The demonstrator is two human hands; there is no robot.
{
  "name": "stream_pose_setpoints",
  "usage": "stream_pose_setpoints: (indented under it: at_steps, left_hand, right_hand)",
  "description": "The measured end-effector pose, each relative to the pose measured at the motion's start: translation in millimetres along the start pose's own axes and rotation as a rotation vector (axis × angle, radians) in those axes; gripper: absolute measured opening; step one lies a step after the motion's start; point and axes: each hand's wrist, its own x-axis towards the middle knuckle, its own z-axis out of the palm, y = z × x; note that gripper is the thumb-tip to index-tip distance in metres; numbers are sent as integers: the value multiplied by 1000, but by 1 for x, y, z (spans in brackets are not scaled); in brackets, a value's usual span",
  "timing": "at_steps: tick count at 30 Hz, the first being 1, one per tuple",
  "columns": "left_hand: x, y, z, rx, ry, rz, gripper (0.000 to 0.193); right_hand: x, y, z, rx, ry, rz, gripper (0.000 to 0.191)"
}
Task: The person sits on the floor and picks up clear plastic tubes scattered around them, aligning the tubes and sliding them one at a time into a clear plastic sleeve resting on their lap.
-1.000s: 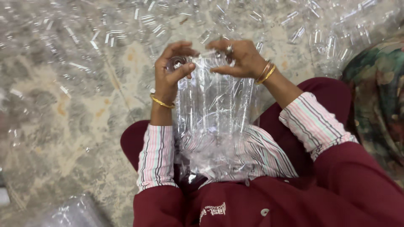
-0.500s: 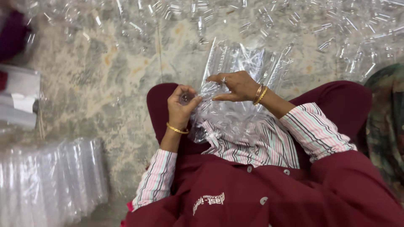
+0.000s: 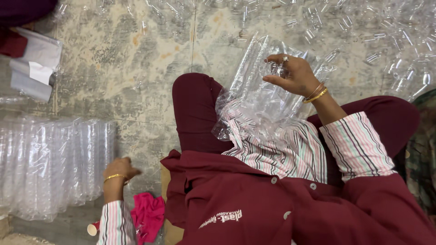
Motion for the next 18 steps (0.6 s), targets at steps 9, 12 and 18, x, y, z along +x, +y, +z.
stream_pose_setpoints:
  at_steps: [9,12,18]
  left_hand:
    - [-44,255,-161,-878,1032,810,48]
    - [-81,355,-198,-911,733,1154,68]
    - [-46,402,-206,-785,853,1439,78]
  right_hand:
    - [3,-17,27,511,-381,108,56]
    - [1,-3,35,524,-420,262,45]
    - [4,39,12,866,-261,225,52]
